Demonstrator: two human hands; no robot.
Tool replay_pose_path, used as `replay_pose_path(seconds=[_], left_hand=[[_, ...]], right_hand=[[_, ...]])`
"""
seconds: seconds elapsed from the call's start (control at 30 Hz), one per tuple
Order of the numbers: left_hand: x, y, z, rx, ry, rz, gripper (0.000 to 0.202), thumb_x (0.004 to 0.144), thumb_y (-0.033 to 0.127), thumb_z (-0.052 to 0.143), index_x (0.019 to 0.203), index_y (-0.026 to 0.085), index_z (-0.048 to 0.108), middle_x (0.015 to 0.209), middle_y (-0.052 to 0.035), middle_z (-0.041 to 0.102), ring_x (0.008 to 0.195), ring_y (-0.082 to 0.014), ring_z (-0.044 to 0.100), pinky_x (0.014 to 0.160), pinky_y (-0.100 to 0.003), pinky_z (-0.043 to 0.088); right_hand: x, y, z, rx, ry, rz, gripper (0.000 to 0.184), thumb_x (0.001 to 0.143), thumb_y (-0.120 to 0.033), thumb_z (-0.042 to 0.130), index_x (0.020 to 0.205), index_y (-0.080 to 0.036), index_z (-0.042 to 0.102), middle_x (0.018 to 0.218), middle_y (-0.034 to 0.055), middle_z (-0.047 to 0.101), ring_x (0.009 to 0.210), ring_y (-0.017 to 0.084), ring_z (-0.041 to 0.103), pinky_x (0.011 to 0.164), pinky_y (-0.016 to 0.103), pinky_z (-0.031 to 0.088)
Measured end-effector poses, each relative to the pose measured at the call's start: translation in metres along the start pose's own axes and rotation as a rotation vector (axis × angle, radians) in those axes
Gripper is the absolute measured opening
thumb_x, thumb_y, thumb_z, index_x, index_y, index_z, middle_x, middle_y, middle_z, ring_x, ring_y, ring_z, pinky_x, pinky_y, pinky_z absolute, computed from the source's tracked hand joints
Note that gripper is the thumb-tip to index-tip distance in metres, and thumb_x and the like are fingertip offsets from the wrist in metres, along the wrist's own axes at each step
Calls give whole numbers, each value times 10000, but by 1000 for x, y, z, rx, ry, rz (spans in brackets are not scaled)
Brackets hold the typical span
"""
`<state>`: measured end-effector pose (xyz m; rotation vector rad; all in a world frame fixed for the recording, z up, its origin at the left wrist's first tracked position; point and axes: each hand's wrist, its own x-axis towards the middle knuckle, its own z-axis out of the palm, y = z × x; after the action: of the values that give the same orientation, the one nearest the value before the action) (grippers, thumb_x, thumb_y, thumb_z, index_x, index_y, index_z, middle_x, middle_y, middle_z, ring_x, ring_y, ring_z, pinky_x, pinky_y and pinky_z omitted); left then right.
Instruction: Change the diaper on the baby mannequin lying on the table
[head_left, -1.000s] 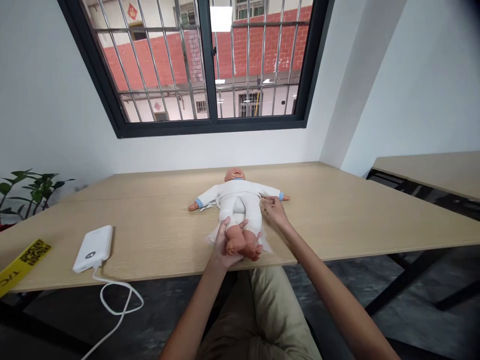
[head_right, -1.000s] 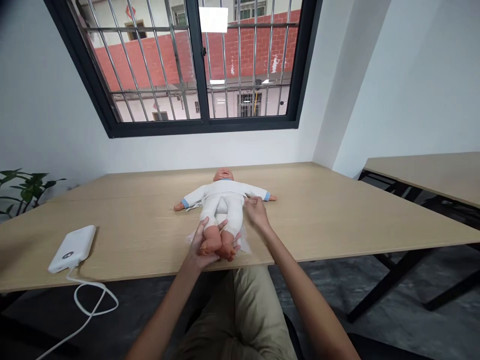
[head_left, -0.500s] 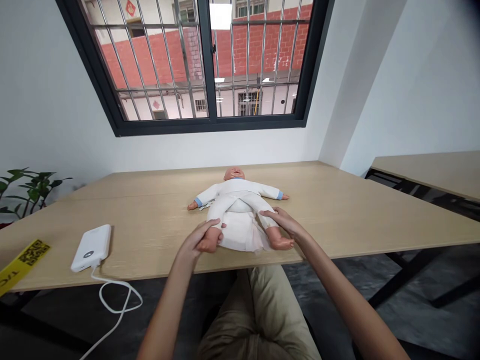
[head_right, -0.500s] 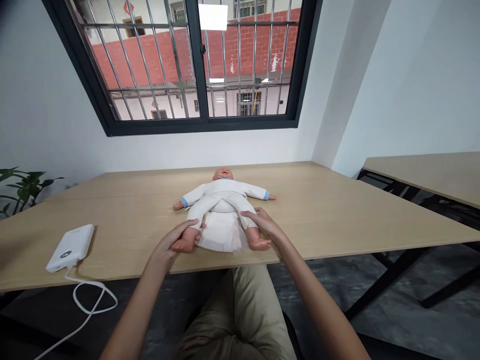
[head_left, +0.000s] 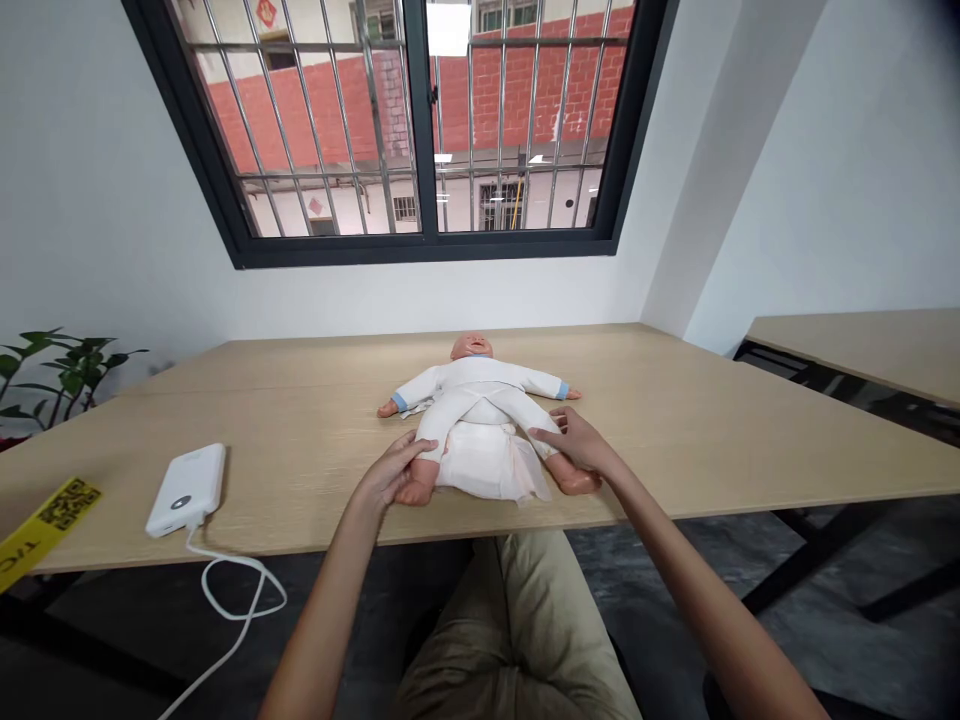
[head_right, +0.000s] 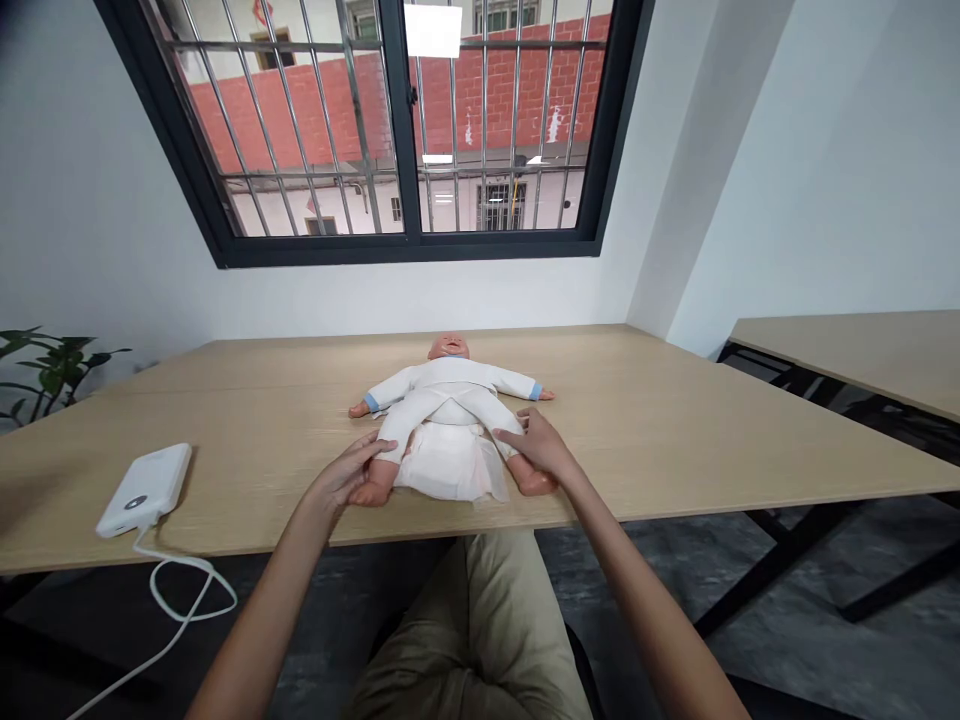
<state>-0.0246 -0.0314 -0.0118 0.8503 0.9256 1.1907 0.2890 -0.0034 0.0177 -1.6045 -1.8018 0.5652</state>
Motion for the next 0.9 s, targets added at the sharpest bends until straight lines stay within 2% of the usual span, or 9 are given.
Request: replay_pose_path(seconds=[0.1, 0.17, 0.27, 0.4, 0.47, 0.6, 0.7, 0.8, 0.9], left_hand=[[0, -2, 9, -45, -28, -34, 276, 693, 170, 765, 951, 160, 666, 800, -31, 731, 672, -157, 676, 656, -239, 545], [1, -1, 15, -109, -33, -80, 229, 724, 176, 727, 941, 135, 666, 742, -40, 723, 618, -160, 667, 622, -245, 546], [2, 0, 21, -200, -23, -174, 195, 785, 199, 658, 960, 113, 665, 703, -59, 720, 572, -168, 661, 600, -260, 549], [4, 1, 21, -259, -56, -219, 193, 836, 217, 599, 983, 111, 667, 722, -84, 731, 572, -179, 670, 613, -269, 556], [5, 1, 20, -270, -70, -215, 174, 838, 215, 600, 959, 106, 662, 711, -87, 723, 568, -175, 666, 607, -263, 556], [7, -2, 17, -250, -70, -129, 267, 798, 195, 656, 1054, 124, 629, 775, -67, 721, 607, -165, 672, 621, -260, 564], [7, -3, 16, -248, -42, -9, 552, 752, 141, 695, 1273, 226, 531, 1044, -57, 719, 757, -162, 702, 691, -261, 578], [6, -5, 15, -236, -74, 5, 742, 755, 156, 698, 1403, 364, 402, 1373, -43, 575, 946, -191, 693, 777, -337, 593], [5, -7, 15, -216, -76, 52, 773, 761, 167, 689, 1436, 378, 376, 1482, -42, 473, 1037, -213, 665, 823, -369, 590]], right_hand=[[-19, -15, 15, -297, 179, -238, 392, 834, -285, 646, 1185, -125, 576, 1179, 189, 584, 1113, 336, 543, 950, 428, 413], [-35, -26, 28, -358, 84, -451, 400, 858, -298, 629, 1223, -145, 575, 1213, 175, 588, 1138, 325, 541, 972, 437, 415], [-55, -31, 47, -373, -56, -632, 619, 778, -460, 729, 1300, -180, 549, 1334, 162, 548, 1250, 342, 485, 1057, 486, 376], [-58, -22, 61, -445, -23, -655, 422, 831, -170, 614, 1253, -178, 616, 1326, 157, 573, 1258, 312, 505, 1126, 535, 304], [-54, -18, 62, -425, 10, -647, 445, 810, -51, 515, 1216, -175, 649, 1289, 142, 603, 1224, 279, 542, 1123, 515, 328], [-51, -15, 59, -355, 55, -661, 480, 803, -50, 475, 1220, -196, 661, 1297, 136, 602, 1218, 266, 556, 1112, 517, 355], [-51, -14, 55, -325, 65, -677, 485, 794, -45, 457, 1199, -199, 673, 1280, 130, 618, 1191, 252, 583, 1093, 503, 391], [-51, -12, 50, -279, 83, -693, 475, 792, -35, 446, 1177, -180, 684, 1235, 127, 649, 1142, 249, 620, 1063, 467, 441], [-51, -13, 45, -250, 74, -686, 469, 816, -50, 449, 1205, -182, 675, 1221, 117, 661, 1148, 272, 621, 1069, 469, 439]])
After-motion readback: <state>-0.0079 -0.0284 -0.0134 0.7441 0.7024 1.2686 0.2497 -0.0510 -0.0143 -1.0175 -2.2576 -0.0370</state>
